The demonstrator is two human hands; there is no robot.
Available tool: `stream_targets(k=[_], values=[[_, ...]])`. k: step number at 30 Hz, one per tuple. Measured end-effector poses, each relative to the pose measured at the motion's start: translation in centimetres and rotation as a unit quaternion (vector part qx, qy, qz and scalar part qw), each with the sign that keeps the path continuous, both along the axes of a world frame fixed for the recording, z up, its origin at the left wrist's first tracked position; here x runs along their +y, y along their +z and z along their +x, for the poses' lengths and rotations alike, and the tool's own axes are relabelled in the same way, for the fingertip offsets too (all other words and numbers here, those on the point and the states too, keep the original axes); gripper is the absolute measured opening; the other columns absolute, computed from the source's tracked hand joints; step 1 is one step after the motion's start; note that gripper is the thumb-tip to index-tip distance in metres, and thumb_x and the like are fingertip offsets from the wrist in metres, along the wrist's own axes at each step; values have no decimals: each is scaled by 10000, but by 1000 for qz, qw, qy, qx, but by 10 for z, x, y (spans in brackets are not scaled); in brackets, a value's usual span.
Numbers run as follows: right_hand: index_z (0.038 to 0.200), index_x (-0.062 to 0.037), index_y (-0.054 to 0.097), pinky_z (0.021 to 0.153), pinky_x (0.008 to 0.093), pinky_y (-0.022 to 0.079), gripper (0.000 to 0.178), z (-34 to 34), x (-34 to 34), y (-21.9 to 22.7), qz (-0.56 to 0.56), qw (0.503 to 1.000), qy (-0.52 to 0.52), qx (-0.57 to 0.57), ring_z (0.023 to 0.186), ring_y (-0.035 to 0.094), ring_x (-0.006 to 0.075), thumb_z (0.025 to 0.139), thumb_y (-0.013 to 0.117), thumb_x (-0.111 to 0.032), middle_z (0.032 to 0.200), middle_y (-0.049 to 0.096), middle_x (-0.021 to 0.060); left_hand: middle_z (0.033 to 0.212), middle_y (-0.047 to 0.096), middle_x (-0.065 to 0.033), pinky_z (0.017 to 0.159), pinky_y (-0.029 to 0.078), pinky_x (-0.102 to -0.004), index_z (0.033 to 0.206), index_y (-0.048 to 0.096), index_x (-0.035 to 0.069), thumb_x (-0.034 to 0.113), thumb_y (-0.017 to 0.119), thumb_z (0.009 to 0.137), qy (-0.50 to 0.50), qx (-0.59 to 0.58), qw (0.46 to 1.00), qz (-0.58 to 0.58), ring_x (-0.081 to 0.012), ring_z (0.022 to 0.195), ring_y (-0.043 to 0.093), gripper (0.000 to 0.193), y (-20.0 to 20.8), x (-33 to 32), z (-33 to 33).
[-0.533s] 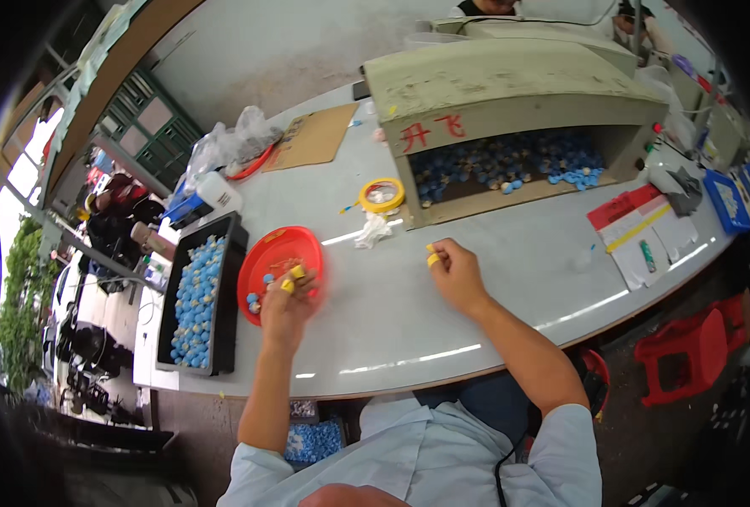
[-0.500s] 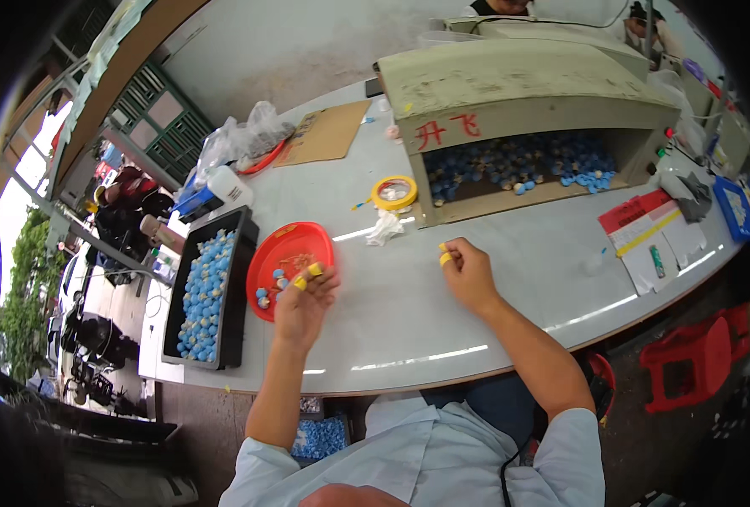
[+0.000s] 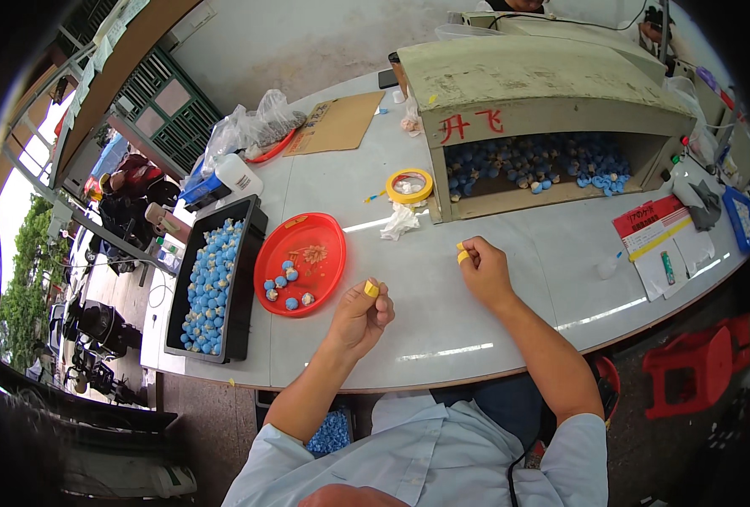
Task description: The person assembles small yellow and blue plastic parts by hand, joining them with glue from a bottle.
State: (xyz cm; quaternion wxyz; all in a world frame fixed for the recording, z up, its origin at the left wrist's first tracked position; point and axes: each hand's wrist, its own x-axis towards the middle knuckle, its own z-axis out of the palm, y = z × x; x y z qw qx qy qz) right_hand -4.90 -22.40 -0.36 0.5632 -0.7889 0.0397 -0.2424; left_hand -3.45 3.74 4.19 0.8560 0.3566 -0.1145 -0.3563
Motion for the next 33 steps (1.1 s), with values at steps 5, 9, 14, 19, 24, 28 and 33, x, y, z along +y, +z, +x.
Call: stream_targets(k=[5,9,14,19,24,28,33], values=[[940,24,630,564,220,461,93,-2,0,1,-8,1000,-7,2,592,553,69,854,602,3,722,638,49,940,682,-80,702,502,-271,1184,569,27,408,420,1023,11,34,997,70,-172,792,639,440,18,-20,-11],[983,12,620,579,222,469,128,-8,2,4,29,999,20,-17,650,573,73,856,610,-3,790,642,53,1236,603,-136,861,488,-328,1368,454,-9,590,237,1003,-26,42,996,80,-230,1129,581,734,29,-34,-16],[1028,-23,591,624,224,480,230,-28,21,40,-18,988,138,-70,748,592,98,813,652,30,891,601,41,1404,456,-169,1036,394,-410,1401,394,-51,668,143,967,-90,78,992,36,-267,1319,423,876,15,-45,-2],[939,-15,606,638,259,473,164,-22,16,26,-60,983,150,-87,735,583,150,793,663,35,878,577,66,1401,455,-172,1079,351,-452,1382,404,-71,690,132,954,-143,84,985,48,-282,1325,406,915,1,-60,7],[944,10,594,690,257,497,96,-14,7,13,3,982,183,-51,816,601,153,861,639,24,932,588,85,1371,481,-170,1047,381,-446,1264,532,-27,649,197,976,-113,34,990,83,-287,1317,406,807,-15,-61,12],[1003,-9,600,681,229,489,79,-8,11,9,124,977,174,3,794,581,104,957,556,-55,905,596,43,1276,556,-151,961,446,-396,1172,590,4,508,397,1006,-89,3,992,90,-259,1218,505,565,-17,-60,8],[1072,-15,584,624,216,462,142,-10,-11,14,233,972,32,25,693,538,75,968,514,-82,843,592,29,927,675,-79,646,457,-209,1005,615,23,197,642,944,-15,-83,964,253,-118,744,620,187,-29,-61,12]])
